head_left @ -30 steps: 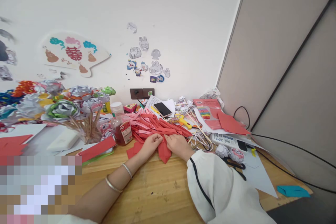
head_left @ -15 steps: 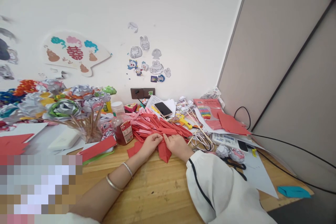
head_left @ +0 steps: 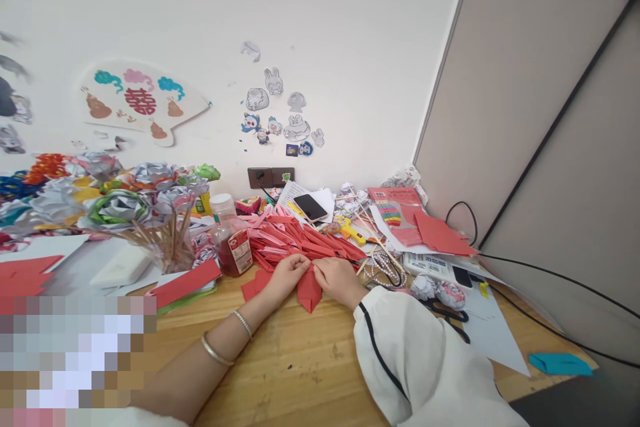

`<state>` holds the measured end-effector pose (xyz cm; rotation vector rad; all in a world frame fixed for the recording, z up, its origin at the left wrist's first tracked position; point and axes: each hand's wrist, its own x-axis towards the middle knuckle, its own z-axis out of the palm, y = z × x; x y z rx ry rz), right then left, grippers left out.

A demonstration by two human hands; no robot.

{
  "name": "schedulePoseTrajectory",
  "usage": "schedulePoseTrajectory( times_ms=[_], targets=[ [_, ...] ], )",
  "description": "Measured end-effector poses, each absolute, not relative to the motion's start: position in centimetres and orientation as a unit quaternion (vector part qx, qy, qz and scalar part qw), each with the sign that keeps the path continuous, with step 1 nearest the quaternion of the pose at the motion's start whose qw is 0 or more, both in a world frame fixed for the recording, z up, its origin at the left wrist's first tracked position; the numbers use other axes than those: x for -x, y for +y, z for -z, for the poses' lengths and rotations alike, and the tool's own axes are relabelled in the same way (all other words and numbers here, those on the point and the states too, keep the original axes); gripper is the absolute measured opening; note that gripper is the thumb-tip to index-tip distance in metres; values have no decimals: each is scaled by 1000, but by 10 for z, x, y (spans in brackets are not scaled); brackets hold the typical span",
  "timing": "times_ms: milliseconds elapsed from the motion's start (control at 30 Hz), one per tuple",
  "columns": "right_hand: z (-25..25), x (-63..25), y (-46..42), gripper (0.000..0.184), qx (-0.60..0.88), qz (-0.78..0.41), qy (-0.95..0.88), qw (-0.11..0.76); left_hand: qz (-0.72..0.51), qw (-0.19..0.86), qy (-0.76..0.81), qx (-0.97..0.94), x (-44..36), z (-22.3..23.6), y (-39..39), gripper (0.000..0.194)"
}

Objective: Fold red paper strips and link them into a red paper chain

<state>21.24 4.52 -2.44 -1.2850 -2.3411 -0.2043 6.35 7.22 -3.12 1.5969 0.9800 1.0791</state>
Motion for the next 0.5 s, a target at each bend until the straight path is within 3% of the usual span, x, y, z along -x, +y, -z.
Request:
schedulePoseTrajectory(
  times_ms=[267, 500],
  targets=[
    [33, -215, 53, 23, 502, -88, -799, 318, -429, 450, 389, -680, -62, 31, 73, 22],
    [35, -216, 58, 24, 493, -150, -771, 373, -383, 438, 381, -718, -60, 31, 74, 24]
  ],
)
